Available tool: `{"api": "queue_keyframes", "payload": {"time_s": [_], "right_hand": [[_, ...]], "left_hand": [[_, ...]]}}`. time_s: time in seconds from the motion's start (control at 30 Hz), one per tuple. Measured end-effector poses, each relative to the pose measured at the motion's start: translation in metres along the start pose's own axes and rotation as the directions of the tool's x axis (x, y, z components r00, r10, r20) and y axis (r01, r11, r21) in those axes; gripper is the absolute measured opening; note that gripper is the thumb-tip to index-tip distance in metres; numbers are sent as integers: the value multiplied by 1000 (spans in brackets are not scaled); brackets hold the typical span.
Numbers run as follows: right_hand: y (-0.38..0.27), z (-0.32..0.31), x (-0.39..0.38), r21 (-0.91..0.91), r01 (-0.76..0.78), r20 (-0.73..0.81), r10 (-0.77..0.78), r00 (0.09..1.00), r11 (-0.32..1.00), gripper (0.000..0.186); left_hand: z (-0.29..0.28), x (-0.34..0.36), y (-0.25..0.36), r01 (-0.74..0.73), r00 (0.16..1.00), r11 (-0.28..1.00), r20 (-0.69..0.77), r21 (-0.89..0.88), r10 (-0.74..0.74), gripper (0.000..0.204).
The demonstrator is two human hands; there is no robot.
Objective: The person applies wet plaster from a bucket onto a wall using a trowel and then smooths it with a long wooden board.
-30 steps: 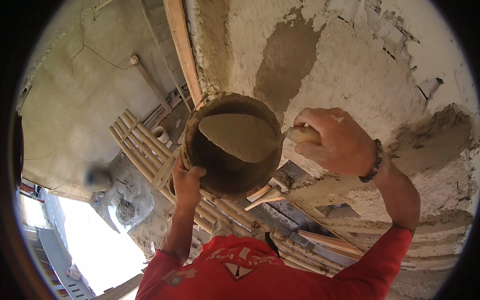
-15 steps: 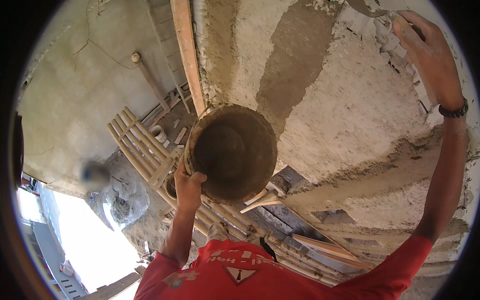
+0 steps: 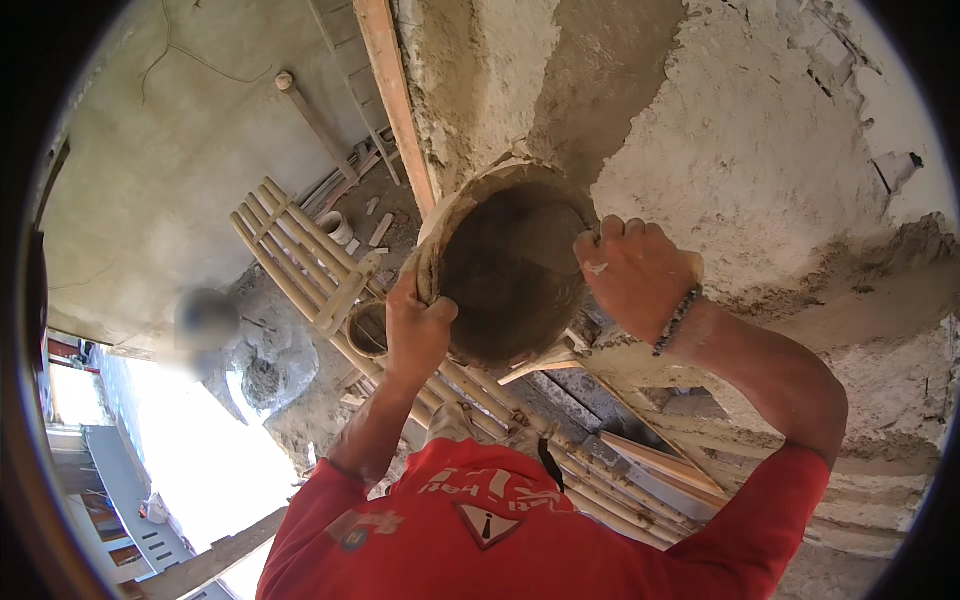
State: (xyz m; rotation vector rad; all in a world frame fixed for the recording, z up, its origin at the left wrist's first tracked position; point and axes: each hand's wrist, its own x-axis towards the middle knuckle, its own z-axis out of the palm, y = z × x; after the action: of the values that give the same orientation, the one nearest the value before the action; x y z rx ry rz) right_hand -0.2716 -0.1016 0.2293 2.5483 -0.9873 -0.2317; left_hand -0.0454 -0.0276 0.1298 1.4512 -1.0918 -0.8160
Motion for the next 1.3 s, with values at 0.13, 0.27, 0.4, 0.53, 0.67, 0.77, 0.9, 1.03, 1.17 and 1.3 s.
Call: {"api": "queue_keyframes", "payload": {"time_s": [0.13,0.27,0.4,0.53,0.67,0.77,0.9,1.03,1.17,1.3], "right_hand": [[-10,31,8,-41,34,35,-33,999,999,22],[-8,69,0,146,78,3,-79,997,986,24],[-29,105,-4,657,-46,70,0,998,753,31],[-39,102,-6,806,-104,80,67,995,582,36],[-7,51,-5,782,-66,20,82,996,620,34],[19,-3,-8,745,-57,-21,109,994,664,33],[49,-78,-8,700,15,-104,80,991,714,33],[72,-149,-16,684,-71,-18,114,993,726,36],[94,-183,-25,776,-48,-44,129,991,629,39],[132,-176,-8,707,-251,70,288,955,661,46]], "left_hand": [[7,-4,3,-98,995,992,-9,80,99,55],[12,-6,-1,-250,966,963,-36,99,255,53],[12,-5,-6,-223,972,967,-51,119,231,50],[5,-2,-5,-45,996,999,-80,8,46,42],[-7,12,-4,-85,988,958,-147,-275,45,36],[-17,15,-2,-43,992,918,-129,-395,-8,40],[-28,16,4,-57,992,890,-127,-453,-1,46],[-38,16,11,-104,989,884,-145,-456,42,51],[-42,18,9,-66,990,893,-144,-445,1,54],[-43,17,2,-81,991,906,-128,-415,30,56]]}}
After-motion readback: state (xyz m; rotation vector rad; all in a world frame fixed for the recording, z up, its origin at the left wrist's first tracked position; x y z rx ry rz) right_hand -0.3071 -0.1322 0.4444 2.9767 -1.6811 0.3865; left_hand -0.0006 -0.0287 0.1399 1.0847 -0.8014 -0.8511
